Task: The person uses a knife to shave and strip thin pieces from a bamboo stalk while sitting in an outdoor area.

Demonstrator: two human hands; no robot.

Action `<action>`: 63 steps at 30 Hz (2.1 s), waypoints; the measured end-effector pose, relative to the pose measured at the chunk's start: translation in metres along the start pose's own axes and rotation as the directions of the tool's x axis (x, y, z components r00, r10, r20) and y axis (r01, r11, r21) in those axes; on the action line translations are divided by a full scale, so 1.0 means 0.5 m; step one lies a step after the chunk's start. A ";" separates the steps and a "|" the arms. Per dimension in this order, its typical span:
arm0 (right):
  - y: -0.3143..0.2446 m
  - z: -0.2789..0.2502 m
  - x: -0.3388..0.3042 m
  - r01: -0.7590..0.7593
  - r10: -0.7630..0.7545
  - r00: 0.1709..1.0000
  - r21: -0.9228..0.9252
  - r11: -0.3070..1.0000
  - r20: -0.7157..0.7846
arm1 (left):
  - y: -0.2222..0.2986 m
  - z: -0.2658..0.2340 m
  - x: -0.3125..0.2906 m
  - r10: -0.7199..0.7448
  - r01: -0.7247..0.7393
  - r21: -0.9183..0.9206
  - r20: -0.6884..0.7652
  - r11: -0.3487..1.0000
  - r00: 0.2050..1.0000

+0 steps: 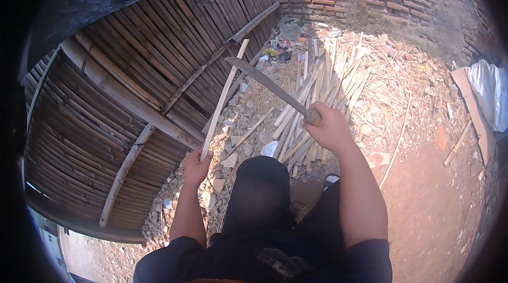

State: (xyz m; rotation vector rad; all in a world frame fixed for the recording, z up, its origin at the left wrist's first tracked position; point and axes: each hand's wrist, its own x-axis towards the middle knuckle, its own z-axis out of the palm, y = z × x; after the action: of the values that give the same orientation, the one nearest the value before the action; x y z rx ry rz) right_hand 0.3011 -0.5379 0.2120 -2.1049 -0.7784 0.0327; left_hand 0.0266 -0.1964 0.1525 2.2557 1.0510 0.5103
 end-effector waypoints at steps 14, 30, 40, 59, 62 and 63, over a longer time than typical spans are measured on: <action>0.004 -0.016 0.014 0.146 -0.134 0.988 -0.162 0.976 0.082 | 0.301 0.064 -0.004 0.345 -0.340 0.096 -0.041 0.936 0.938; 0.079 -0.043 0.051 -0.135 0.117 0.988 -0.217 0.967 -0.097 | 0.329 0.137 0.108 0.340 -0.364 0.013 0.330 0.931 0.881; -0.045 0.042 0.055 0.002 0.031 0.997 -0.428 0.904 0.071 | 0.230 0.086 0.117 0.355 -0.338 -0.109 0.333 0.935 0.874; -0.075 0.048 0.063 -0.129 0.194 0.969 -0.352 0.927 0.155 | 0.182 0.033 0.127 0.299 -0.287 -0.086 0.323 0.954 0.898; -0.063 0.092 0.042 0.110 -0.008 0.967 -0.388 0.915 0.255 | 0.192 0.062 0.130 0.330 -0.282 -0.184 0.336 0.942 0.882; -0.065 0.090 0.044 0.140 -0.028 0.958 -0.382 0.913 0.285 | 0.189 0.066 0.132 0.353 -0.309 -0.179 0.332 0.934 0.875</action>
State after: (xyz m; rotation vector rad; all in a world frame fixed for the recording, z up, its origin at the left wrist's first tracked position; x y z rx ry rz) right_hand 0.2887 -0.4798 0.2135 -2.4840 -1.1195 0.1304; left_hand 0.1382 -0.2046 0.1954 2.3130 0.4377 0.2692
